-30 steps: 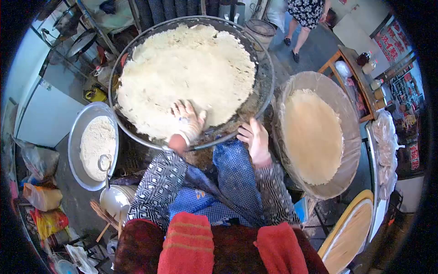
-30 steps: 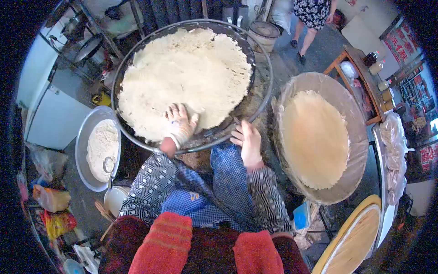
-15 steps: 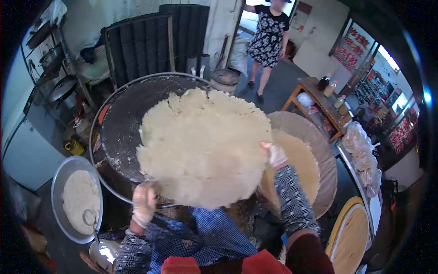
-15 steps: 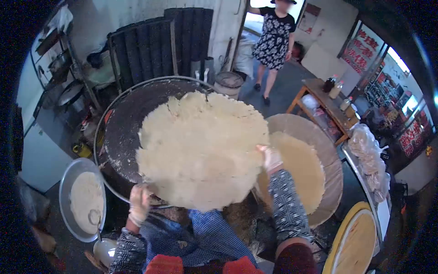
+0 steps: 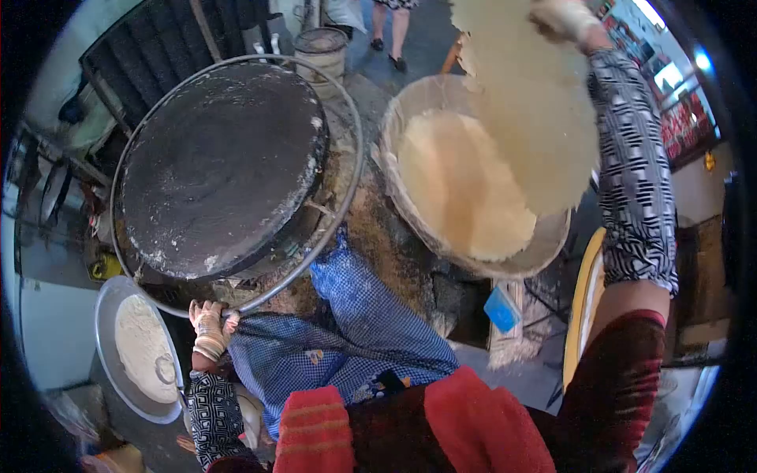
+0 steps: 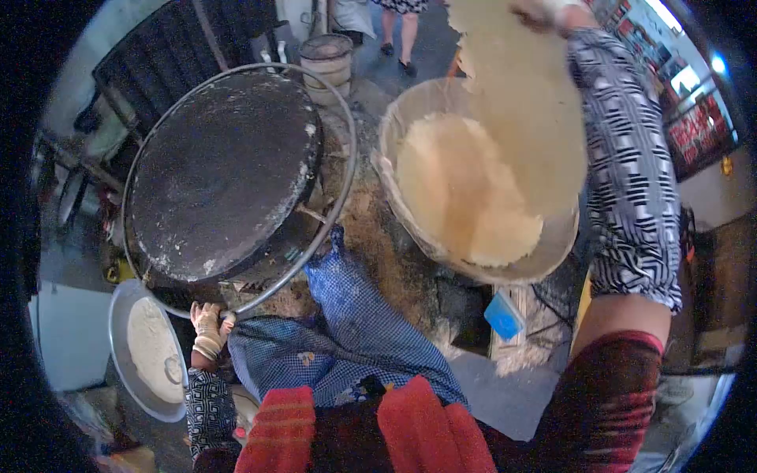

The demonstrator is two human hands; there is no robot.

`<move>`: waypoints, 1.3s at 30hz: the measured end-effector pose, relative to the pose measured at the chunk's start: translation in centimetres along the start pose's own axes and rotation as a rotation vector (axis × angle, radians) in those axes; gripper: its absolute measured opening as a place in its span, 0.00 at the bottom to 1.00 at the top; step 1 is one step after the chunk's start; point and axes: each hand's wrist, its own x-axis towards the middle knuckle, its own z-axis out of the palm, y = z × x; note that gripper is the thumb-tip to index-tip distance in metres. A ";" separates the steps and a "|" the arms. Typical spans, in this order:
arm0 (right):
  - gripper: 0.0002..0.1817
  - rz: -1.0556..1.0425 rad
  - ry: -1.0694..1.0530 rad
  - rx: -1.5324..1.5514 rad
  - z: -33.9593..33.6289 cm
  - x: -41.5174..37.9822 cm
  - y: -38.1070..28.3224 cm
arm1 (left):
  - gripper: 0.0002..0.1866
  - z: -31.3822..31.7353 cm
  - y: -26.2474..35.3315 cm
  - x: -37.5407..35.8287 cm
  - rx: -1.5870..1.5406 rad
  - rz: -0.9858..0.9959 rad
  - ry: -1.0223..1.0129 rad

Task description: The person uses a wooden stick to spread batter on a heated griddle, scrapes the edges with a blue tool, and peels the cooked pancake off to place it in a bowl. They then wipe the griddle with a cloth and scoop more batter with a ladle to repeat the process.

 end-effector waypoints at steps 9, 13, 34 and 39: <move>0.17 0.118 0.041 0.415 32.2 -11.0 -25.2 | 0.22 -0.8 -0.4 0.0 0.054 0.097 0.008; 0.14 0.148 -0.375 0.521 39.3 -15.4 -29.7 | 0.18 -1.4 -0.5 0.3 0.034 0.142 -0.030; 0.16 0.322 -0.342 0.754 38.0 -19.3 -30.8 | 0.25 1.4 24.5 12.4 -0.128 -0.124 -0.064; 0.17 0.357 0.066 1.141 29.1 -31.5 -31.0 | 0.20 -1.3 32.8 13.2 -0.681 0.536 0.102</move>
